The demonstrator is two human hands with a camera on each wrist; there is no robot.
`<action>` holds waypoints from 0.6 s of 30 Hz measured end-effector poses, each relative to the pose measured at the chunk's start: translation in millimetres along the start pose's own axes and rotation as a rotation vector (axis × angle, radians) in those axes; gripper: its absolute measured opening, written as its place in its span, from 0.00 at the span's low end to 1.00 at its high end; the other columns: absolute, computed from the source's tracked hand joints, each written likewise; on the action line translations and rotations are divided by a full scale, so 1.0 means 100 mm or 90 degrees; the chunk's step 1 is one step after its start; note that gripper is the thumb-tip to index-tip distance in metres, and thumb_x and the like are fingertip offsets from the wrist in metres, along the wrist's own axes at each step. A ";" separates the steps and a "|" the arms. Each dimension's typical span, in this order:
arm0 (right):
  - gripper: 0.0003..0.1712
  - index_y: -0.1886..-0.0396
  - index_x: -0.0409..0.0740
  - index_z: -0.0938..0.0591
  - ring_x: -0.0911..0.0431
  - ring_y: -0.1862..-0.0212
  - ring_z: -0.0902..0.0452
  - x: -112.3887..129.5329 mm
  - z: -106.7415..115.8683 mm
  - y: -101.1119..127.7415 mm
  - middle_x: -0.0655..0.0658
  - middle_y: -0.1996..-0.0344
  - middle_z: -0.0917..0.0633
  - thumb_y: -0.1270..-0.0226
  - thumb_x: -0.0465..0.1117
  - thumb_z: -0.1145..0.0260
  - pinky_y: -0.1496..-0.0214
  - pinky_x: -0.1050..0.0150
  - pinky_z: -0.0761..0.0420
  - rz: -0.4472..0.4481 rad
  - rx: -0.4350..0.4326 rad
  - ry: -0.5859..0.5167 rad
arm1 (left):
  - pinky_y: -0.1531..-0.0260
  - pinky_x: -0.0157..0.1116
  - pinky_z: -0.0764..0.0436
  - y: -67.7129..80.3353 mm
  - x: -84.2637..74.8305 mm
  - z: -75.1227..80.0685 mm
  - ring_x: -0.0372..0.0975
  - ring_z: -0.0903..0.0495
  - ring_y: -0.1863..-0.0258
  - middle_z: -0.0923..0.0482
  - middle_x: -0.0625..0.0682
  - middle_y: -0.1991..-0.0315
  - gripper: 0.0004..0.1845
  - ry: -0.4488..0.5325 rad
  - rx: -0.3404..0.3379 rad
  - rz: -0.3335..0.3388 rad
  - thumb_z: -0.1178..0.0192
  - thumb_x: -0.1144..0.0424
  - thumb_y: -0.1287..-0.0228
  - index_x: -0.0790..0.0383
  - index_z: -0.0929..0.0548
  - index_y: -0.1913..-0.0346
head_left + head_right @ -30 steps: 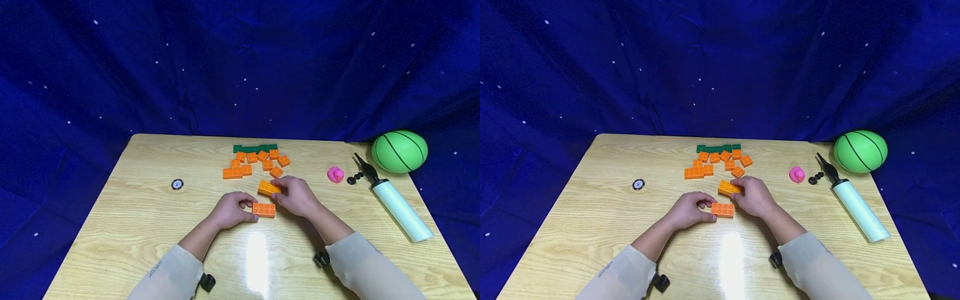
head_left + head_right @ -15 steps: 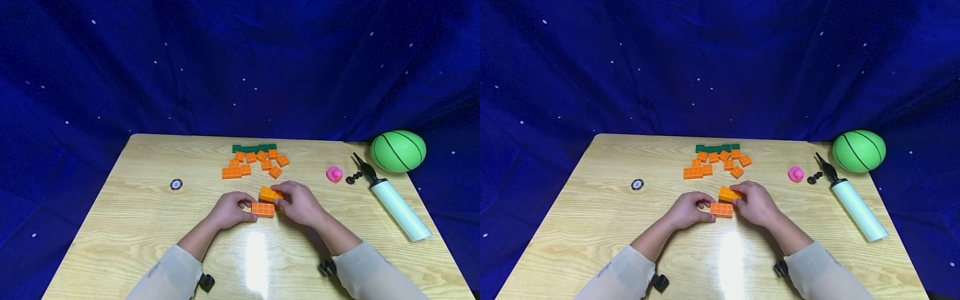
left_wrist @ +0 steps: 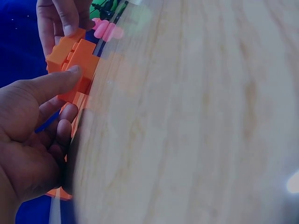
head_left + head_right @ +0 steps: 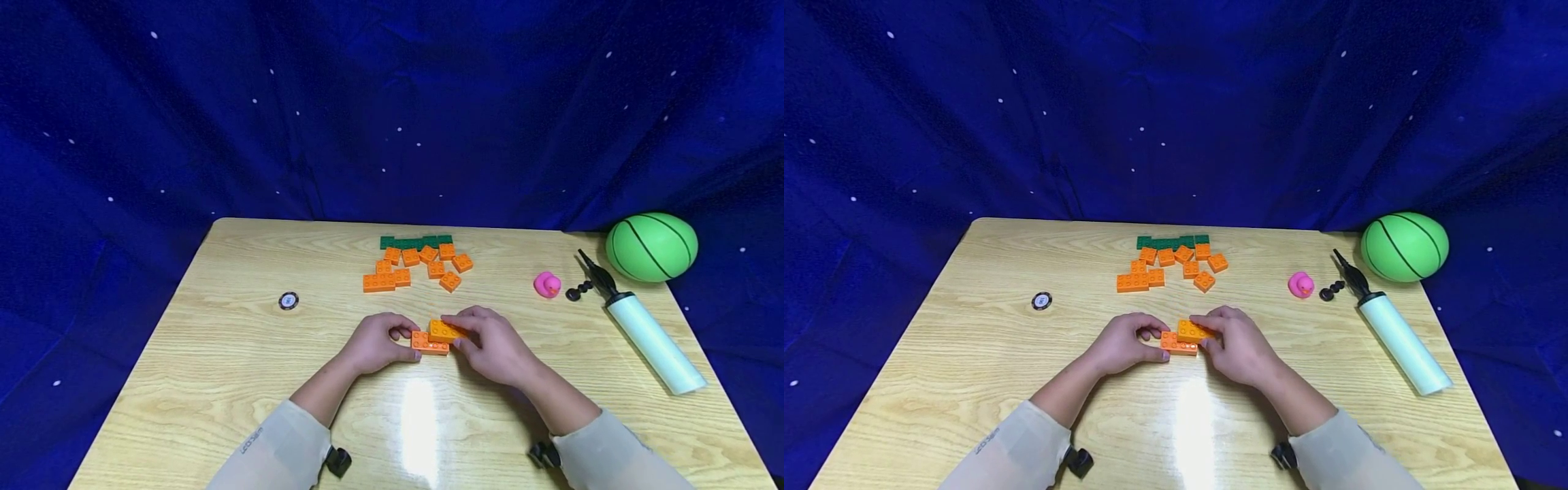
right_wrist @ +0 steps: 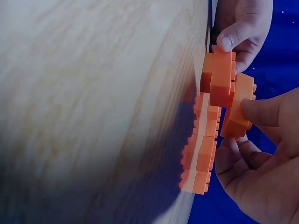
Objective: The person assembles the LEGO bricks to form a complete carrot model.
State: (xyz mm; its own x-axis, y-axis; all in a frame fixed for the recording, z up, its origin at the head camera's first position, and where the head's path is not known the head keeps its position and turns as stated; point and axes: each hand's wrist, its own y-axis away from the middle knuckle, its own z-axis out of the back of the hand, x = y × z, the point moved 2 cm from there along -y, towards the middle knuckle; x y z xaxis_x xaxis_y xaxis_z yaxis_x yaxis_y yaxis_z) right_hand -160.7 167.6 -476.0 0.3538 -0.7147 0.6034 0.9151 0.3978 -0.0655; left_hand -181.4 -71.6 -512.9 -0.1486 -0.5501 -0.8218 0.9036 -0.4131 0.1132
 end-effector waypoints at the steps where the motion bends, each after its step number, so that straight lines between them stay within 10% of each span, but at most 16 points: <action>1: 0.23 0.36 0.49 0.15 0.52 0.47 0.21 0.00 0.00 0.01 0.50 0.51 0.16 0.31 0.35 0.28 0.44 0.50 0.20 0.002 0.000 0.003 | 0.59 0.36 0.23 0.00 0.00 0.00 0.37 0.24 0.63 0.18 0.42 0.62 0.21 0.001 0.000 0.001 0.18 0.54 0.49 0.51 0.11 0.52; 18: 0.24 0.38 0.47 0.14 0.53 0.51 0.22 0.03 -0.01 0.11 0.49 0.52 0.18 0.34 0.32 0.27 0.48 0.52 0.20 0.040 -0.018 0.032 | 0.59 0.37 0.24 0.01 -0.01 0.01 0.38 0.24 0.63 0.18 0.42 0.62 0.20 -0.001 -0.003 0.001 0.18 0.54 0.49 0.51 0.11 0.53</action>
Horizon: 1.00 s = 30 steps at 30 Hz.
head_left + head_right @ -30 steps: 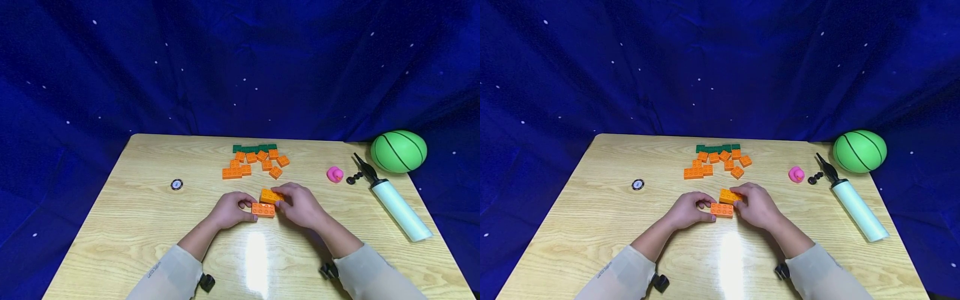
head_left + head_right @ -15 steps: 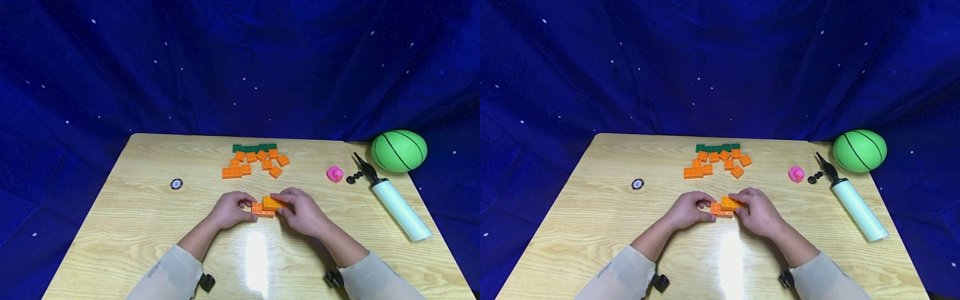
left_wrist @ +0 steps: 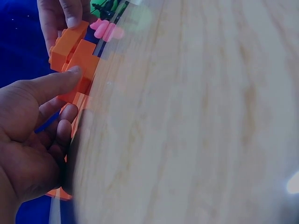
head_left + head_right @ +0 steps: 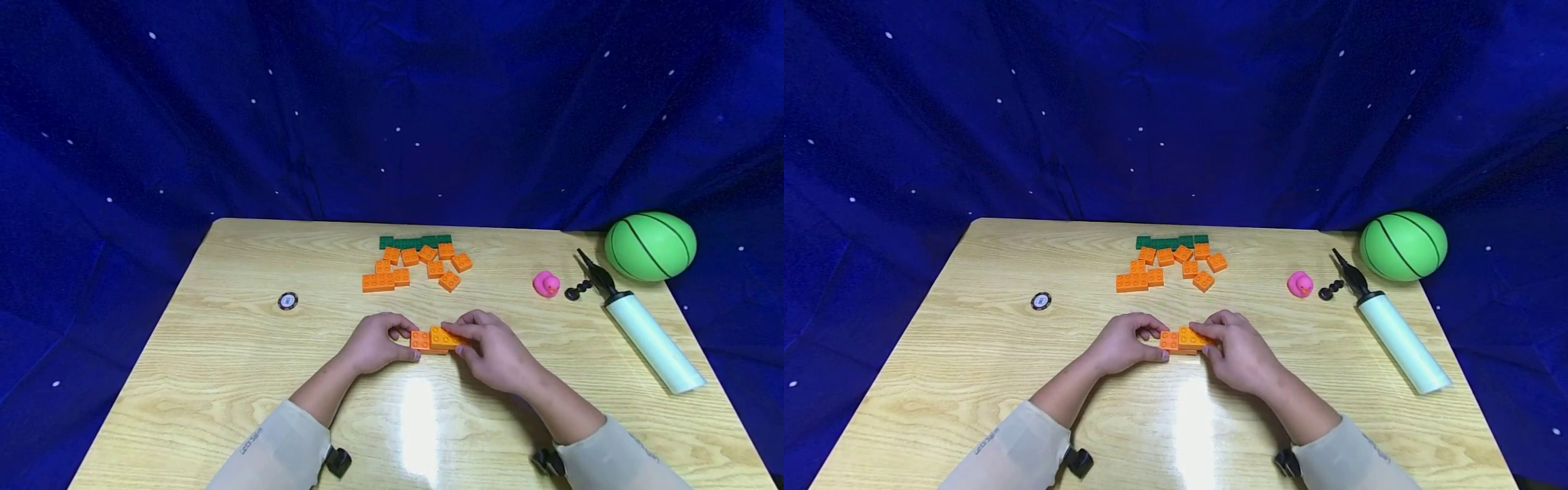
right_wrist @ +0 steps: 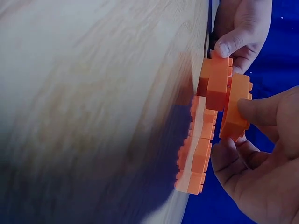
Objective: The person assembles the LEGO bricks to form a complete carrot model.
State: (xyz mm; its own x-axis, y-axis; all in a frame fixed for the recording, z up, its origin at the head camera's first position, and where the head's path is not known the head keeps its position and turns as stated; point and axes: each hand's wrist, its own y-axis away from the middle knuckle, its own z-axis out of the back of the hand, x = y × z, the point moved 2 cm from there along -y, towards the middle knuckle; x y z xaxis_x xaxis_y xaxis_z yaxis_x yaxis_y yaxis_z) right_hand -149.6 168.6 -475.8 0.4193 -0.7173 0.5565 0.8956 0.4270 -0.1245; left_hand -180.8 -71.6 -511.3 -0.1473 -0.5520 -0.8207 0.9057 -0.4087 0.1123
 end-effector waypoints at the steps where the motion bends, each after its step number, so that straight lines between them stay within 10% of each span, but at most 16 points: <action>1: 0.24 0.38 0.46 0.14 0.54 0.51 0.23 0.00 0.00 0.00 0.49 0.52 0.18 0.34 0.32 0.27 0.49 0.53 0.20 -0.001 0.002 0.002 | 0.59 0.37 0.24 0.00 0.00 0.00 0.37 0.24 0.63 0.18 0.42 0.62 0.20 0.000 0.000 0.001 0.18 0.54 0.49 0.51 0.11 0.53; 30: 0.24 0.38 0.46 0.14 0.57 0.58 0.23 0.10 0.01 -0.03 0.47 0.51 0.19 0.35 0.33 0.27 0.56 0.58 0.18 0.009 0.027 0.079 | 0.61 0.37 0.24 -0.02 0.00 -0.01 0.38 0.25 0.64 0.18 0.43 0.64 0.18 0.002 0.007 0.009 0.17 0.56 0.49 0.50 0.10 0.55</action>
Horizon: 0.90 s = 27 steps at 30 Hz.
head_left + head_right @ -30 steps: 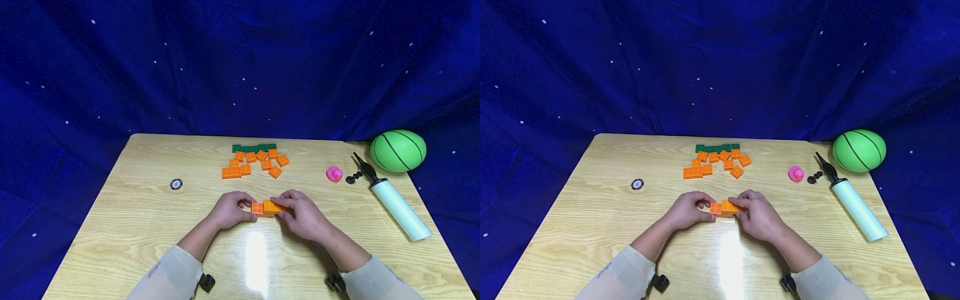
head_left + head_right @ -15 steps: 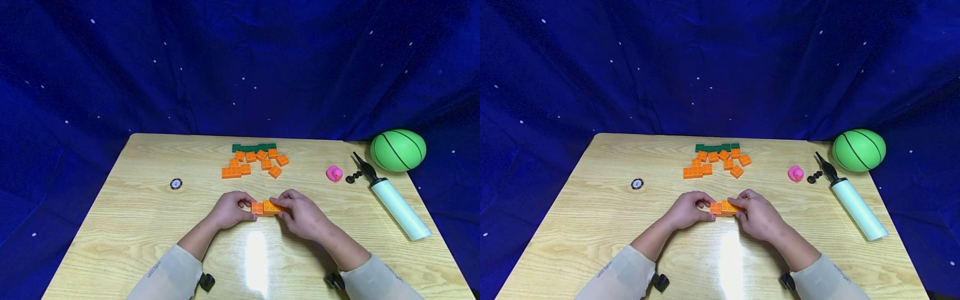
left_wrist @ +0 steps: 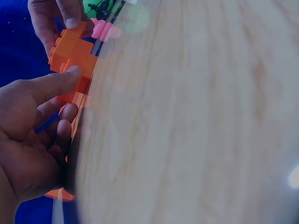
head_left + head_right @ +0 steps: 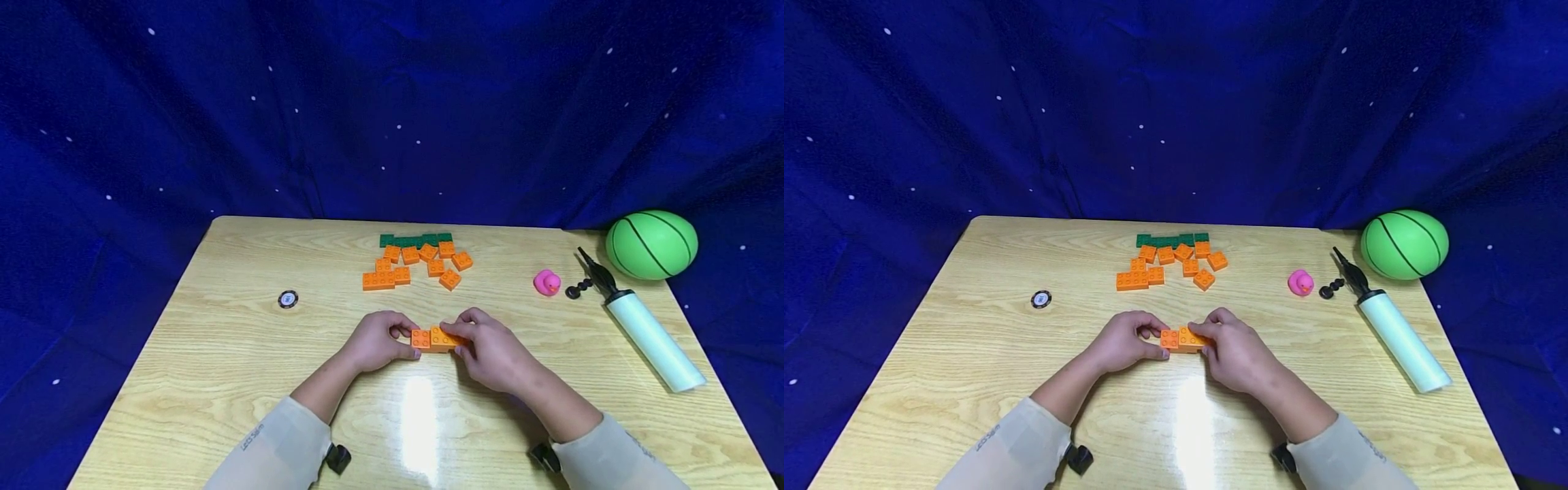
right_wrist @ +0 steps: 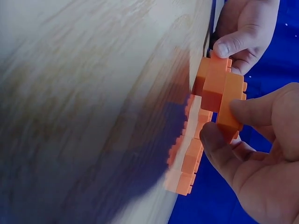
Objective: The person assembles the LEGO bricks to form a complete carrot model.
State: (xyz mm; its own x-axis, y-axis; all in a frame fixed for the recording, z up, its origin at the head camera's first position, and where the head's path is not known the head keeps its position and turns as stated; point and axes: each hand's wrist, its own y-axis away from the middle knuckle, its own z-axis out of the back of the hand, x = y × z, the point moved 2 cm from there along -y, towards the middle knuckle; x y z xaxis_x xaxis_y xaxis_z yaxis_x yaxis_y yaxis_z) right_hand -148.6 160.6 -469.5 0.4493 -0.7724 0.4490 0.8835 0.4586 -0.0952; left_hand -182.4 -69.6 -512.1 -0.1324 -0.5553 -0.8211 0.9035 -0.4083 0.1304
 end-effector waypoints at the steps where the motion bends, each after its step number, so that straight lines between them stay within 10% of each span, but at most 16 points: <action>1: 0.24 0.38 0.46 0.14 0.57 0.59 0.24 0.01 0.00 0.00 0.47 0.51 0.20 0.35 0.33 0.27 0.56 0.58 0.18 -0.002 0.001 -0.002 | 0.61 0.37 0.24 0.00 0.00 0.00 0.39 0.25 0.64 0.18 0.43 0.63 0.18 -0.001 0.000 0.001 0.17 0.56 0.49 0.50 0.10 0.55; 27: 0.25 0.38 0.45 0.16 0.54 0.50 0.21 -0.27 -0.01 0.05 0.49 0.46 0.16 0.36 0.34 0.24 0.48 0.55 0.19 -0.051 0.016 -0.167 | 0.59 0.37 0.25 0.03 0.00 0.02 0.38 0.25 0.64 0.19 0.42 0.63 0.21 -0.028 0.013 -0.007 0.18 0.54 0.47 0.51 0.12 0.51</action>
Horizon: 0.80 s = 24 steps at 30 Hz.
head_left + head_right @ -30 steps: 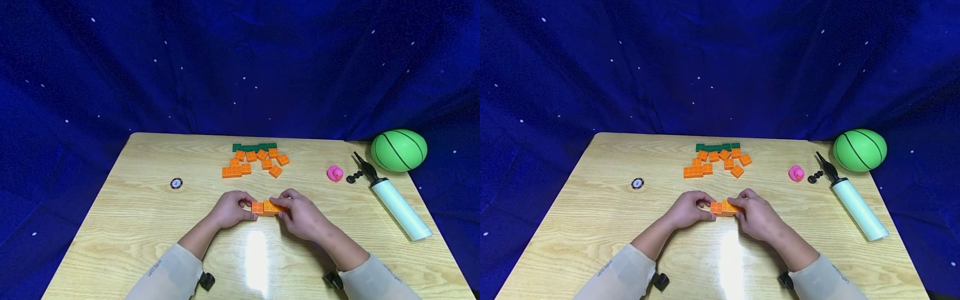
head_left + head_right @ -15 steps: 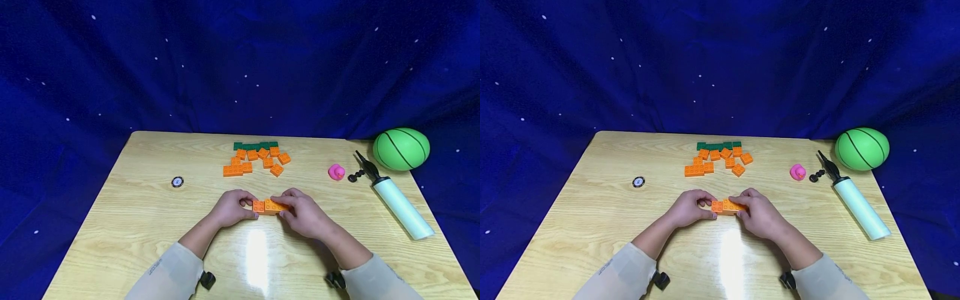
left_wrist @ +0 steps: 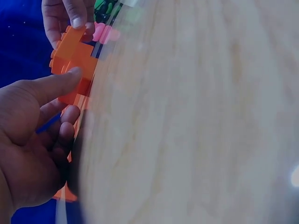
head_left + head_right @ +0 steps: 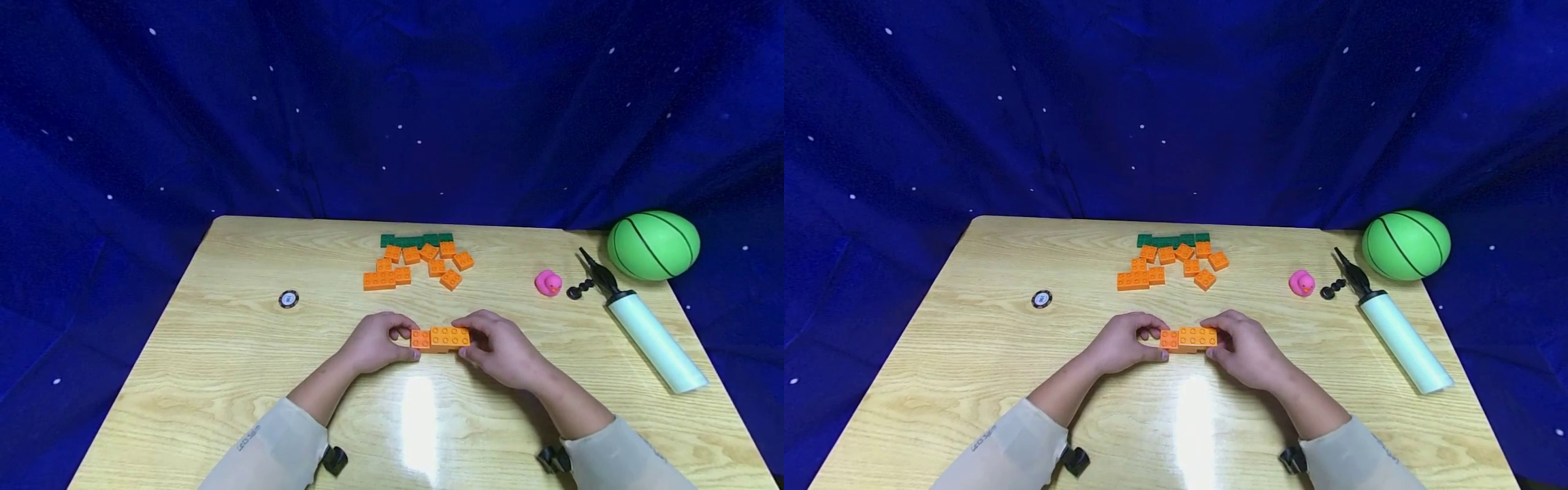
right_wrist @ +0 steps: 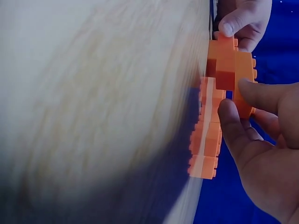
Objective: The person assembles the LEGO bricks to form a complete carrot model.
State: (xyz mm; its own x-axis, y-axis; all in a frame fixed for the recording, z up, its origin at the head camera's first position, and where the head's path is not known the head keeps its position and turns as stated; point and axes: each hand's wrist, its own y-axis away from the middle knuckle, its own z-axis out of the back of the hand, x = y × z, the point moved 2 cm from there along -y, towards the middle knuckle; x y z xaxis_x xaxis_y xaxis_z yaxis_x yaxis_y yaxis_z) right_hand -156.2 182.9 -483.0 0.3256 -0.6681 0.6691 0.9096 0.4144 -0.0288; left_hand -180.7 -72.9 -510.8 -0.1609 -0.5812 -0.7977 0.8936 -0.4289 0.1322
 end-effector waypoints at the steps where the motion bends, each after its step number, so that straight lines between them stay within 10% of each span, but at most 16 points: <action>1: 0.25 0.39 0.45 0.16 0.54 0.50 0.21 0.00 0.00 0.00 0.49 0.47 0.16 0.37 0.34 0.24 0.48 0.55 0.19 0.004 -0.004 0.002 | 0.60 0.36 0.25 0.00 0.00 0.01 0.38 0.26 0.64 0.19 0.42 0.62 0.21 -0.003 0.004 -0.002 0.18 0.55 0.47 0.52 0.12 0.50; 12: 0.24 0.40 0.43 0.15 0.56 0.52 0.21 -0.01 0.00 0.00 0.48 0.47 0.16 0.37 0.33 0.23 0.50 0.58 0.19 0.023 -0.021 -0.001 | 0.59 0.39 0.23 -0.02 0.05 0.24 0.40 0.25 0.63 0.18 0.48 0.54 0.27 0.050 0.053 -0.018 0.20 0.58 0.43 0.58 0.15 0.41; 24: 0.25 0.39 0.43 0.16 0.54 0.49 0.20 -0.01 0.02 0.01 0.48 0.46 0.16 0.36 0.35 0.23 0.47 0.55 0.18 0.015 -0.013 0.005 | 0.58 0.40 0.20 -0.14 0.21 0.47 0.43 0.22 0.60 0.16 0.50 0.54 0.22 0.108 -0.056 0.016 0.24 0.58 0.38 0.60 0.14 0.43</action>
State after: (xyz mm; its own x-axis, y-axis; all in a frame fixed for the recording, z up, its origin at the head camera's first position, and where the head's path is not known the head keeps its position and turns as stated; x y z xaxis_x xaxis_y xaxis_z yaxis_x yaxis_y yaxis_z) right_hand -156.5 185.1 -481.9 0.3483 -0.6630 0.6626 0.9068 0.4175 -0.0588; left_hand -216.1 -111.6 -501.2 -0.0722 -0.4626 -0.8836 0.9306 -0.3499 0.1071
